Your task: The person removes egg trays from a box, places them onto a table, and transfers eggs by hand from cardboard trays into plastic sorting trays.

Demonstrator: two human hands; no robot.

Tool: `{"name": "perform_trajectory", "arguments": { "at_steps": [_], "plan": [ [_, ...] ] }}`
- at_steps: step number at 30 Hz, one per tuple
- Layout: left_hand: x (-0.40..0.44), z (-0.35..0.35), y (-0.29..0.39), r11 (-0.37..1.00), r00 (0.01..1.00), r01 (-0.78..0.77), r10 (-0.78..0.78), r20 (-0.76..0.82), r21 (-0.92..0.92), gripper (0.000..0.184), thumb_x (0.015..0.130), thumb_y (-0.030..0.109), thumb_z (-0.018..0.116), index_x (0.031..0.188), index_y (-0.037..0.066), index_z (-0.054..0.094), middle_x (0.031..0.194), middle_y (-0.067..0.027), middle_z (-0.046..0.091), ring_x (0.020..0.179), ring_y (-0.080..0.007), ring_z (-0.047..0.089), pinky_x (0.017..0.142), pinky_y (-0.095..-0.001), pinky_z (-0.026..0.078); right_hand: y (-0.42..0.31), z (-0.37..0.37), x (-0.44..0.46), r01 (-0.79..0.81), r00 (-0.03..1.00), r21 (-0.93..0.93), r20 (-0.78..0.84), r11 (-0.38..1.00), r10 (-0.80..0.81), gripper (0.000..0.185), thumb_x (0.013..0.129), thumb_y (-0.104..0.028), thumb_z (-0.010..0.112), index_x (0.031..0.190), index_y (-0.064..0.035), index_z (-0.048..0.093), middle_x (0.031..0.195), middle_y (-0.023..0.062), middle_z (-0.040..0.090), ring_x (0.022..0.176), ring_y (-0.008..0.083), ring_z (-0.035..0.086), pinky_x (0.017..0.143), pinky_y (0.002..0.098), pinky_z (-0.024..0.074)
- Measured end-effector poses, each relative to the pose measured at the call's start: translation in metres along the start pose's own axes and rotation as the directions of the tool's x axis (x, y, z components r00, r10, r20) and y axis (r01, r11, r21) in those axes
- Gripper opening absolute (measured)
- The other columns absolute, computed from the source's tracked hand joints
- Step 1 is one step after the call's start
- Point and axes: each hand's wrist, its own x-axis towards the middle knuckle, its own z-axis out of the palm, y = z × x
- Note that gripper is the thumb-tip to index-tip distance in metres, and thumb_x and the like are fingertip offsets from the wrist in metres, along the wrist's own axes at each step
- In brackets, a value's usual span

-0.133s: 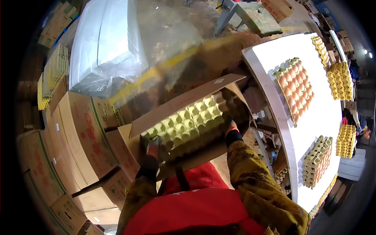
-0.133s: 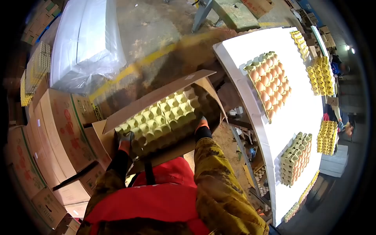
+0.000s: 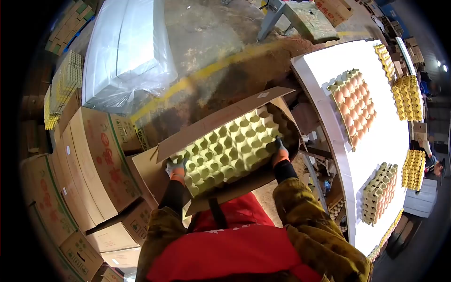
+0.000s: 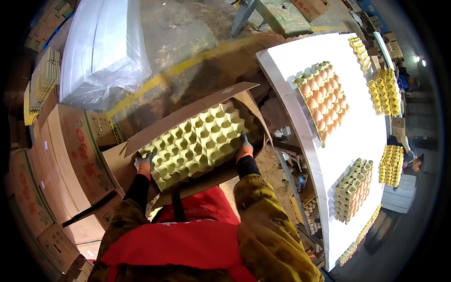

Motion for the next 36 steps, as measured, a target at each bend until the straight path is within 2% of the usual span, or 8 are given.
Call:
{"name": "perform_trajectory", "arguments": {
  "at_steps": [11,14,17,23,25,28,30,36],
  "plan": [
    [-0.034,-0.061,-0.011,0.35,0.777,0.507,0.211,0.593,-0.788,0.065,0.09,0.019,0.077,0.145,0.004,0.045,0.122,-0.0089,0.065,0.105,-0.021,0.066,0.081,-0.0355,0.057,-0.113,-0.008,-0.189,0.452,0.857,-0.482,0.469,0.751,-0.215,0.04,0.09,-0.006,0.066,0.13,-0.0002,0.061,0.124,0.0088,0.068,0.115,0.0186,0.062,0.098,0.0343,0.0506],
    [-0.06,-0.128,-0.015,0.615,0.776,0.281,0.306,0.551,-0.737,0.043,0.094,0.023,0.072,0.132,0.007,0.061,0.123,-0.0036,0.064,0.106,-0.0205,0.066,0.084,-0.0349,0.057,-0.094,-0.05,-0.223,0.466,0.881,-0.343,0.262,0.815,-0.393,0.035,0.098,-0.011,0.057,0.132,-0.0014,0.059,0.127,0.0085,0.065,0.117,0.0189,0.059,0.1,0.0335,0.0477],
    [-0.069,-0.221,-0.031,0.059,0.811,0.357,0.475,0.341,-0.932,0.049,0.099,0.019,0.059,0.145,0.005,0.048,0.134,-0.0113,0.061,0.122,-0.0283,0.06,0.106,-0.0447,0.048,-0.056,-0.031,-0.249,0.558,0.83,0.269,-0.183,0.785,-0.527,0.038,0.105,-0.021,0.048,0.14,-0.0064,0.051,0.138,0.0079,0.054,0.13,0.0224,0.046,0.113,0.0351,0.0329],
    [-0.042,-0.316,-0.091,0.308,0.66,-0.434,0.748,-0.066,-0.846,0.043,0.103,0.016,0.055,0.144,0.004,0.045,0.148,-0.0153,0.048,0.13,-0.0278,0.052,0.11,-0.0458,0.046,-0.009,-0.014,-0.339,0.581,0.73,0.065,0.399,0.811,-0.555,0.036,0.1,-0.003,0.044,0.132,0.0017,0.059,0.124,0.011,0.067,0.11,0.0212,0.064,0.094,0.0353,0.0531],
    [-0.04,-0.313,-0.094,-0.165,0.633,0.603,0.695,0.342,-0.781,0.053,0.109,0.035,0.04,0.156,0.011,0.035,0.159,-0.0084,0.04,0.138,-0.0318,0.046,0.122,-0.0493,0.029,0.01,0.022,-0.326,0.851,0.524,-0.325,0.492,0.412,-0.695,0.04,0.09,0.005,0.046,0.126,0.0018,0.063,0.12,0.0124,0.068,0.107,0.023,0.065,0.091,0.0358,0.0525],
    [-0.086,-0.31,-0.091,0.192,0.717,-0.201,0.697,-0.011,-0.961,0.052,0.108,0.026,0.044,0.155,0.007,0.034,0.153,-0.0106,0.046,0.135,-0.0274,0.048,0.116,-0.0437,0.036,0.043,0.089,-0.312,0.923,0.286,-0.383,0.735,-0.028,-0.615,0.036,0.084,0.002,0.055,0.118,0.0011,0.067,0.106,0.008,0.069,0.096,0.0204,0.065,0.08,0.0328,0.0508],
    [-0.097,-0.302,-0.095,0.339,0.592,-0.631,0.792,-0.152,-0.698,0.05,0.106,0.019,0.051,0.152,0.006,0.037,0.148,-0.011,0.049,0.131,-0.0243,0.051,0.112,-0.0397,0.041,0.071,0.148,-0.332,0.606,0.757,-0.271,0.484,0.747,-0.438,0.021,0.09,-0.012,0.064,0.109,-0.0065,0.07,0.089,-0.0011,0.064,0.072,0.0107,0.056,0.062,0.0276,0.0441],
    [-0.141,-0.292,-0.128,0.153,0.66,-0.507,0.702,-0.268,-0.848,0.056,0.103,0.011,0.058,0.153,0.006,0.033,0.148,-0.0135,0.048,0.133,-0.0247,0.048,0.11,-0.0423,0.044,0.167,0.167,-0.32,0.854,0.463,-0.27,0.784,0.444,-0.414,0.041,0.087,-0.012,0.065,0.127,-0.004,0.06,0.114,0.0126,0.063,0.107,0.0311,0.059,0.092,0.0384,0.0485]
  ]
}}
